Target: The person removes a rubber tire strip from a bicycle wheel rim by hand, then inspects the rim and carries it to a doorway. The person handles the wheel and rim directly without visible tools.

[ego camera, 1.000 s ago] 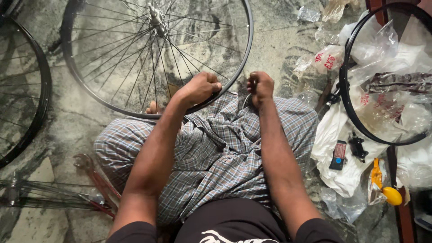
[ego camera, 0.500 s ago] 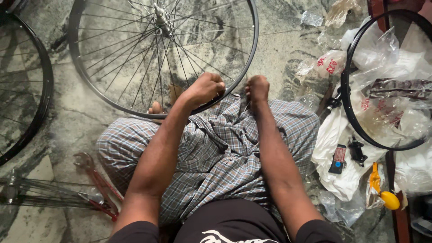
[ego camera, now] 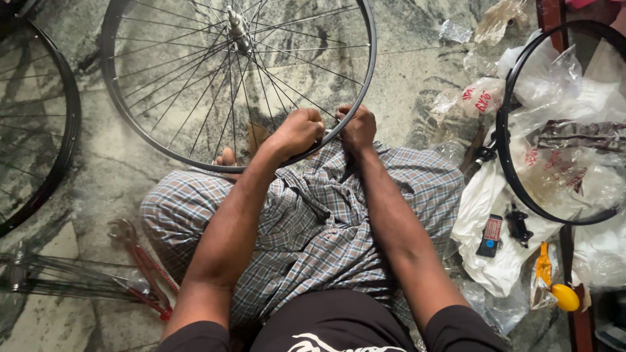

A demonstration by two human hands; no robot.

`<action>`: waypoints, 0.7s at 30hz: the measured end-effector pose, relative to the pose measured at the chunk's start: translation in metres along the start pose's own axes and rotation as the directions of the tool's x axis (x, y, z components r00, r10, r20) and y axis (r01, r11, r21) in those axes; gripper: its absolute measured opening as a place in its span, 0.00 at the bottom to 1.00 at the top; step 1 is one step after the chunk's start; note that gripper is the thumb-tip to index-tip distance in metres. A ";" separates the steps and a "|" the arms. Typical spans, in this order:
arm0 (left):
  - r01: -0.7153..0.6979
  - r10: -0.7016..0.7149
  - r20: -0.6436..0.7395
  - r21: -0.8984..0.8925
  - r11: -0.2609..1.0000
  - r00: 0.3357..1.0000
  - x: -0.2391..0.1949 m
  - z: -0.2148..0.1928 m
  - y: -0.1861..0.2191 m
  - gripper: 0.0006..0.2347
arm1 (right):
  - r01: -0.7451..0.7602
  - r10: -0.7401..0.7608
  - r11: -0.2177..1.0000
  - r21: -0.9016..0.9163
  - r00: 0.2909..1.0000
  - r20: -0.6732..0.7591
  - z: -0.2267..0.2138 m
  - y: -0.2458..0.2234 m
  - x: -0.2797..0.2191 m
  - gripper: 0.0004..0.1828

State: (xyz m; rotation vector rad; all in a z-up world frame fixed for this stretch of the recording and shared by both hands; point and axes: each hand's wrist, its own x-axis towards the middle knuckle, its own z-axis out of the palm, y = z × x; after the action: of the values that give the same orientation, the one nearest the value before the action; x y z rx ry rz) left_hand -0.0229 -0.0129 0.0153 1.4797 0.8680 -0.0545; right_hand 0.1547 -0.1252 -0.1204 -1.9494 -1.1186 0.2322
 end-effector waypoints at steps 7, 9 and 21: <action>-0.019 0.021 0.024 -0.065 0.998 0.999 0.007 0.001 -0.010 0.07 | -0.316 0.311 0.948 -0.030 0.944 -0.113 -0.006 0.027 0.009 0.09; 0.012 -0.009 0.030 -0.072 0.997 1.000 0.007 0.000 -0.010 0.07 | -0.305 0.295 0.951 -0.049 0.944 -0.148 -0.007 0.036 0.013 0.10; 0.030 -0.032 0.028 0.062 0.998 0.999 0.000 -0.002 0.006 0.09 | -0.293 0.291 0.956 -0.015 0.953 -0.086 -0.023 0.032 0.006 0.09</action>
State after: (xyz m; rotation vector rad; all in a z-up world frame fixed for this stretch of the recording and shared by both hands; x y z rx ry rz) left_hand -0.0213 -0.0102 0.0205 1.5197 0.8731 -0.1264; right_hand 0.1900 -0.1417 -0.1291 -2.1261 -0.7806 0.2925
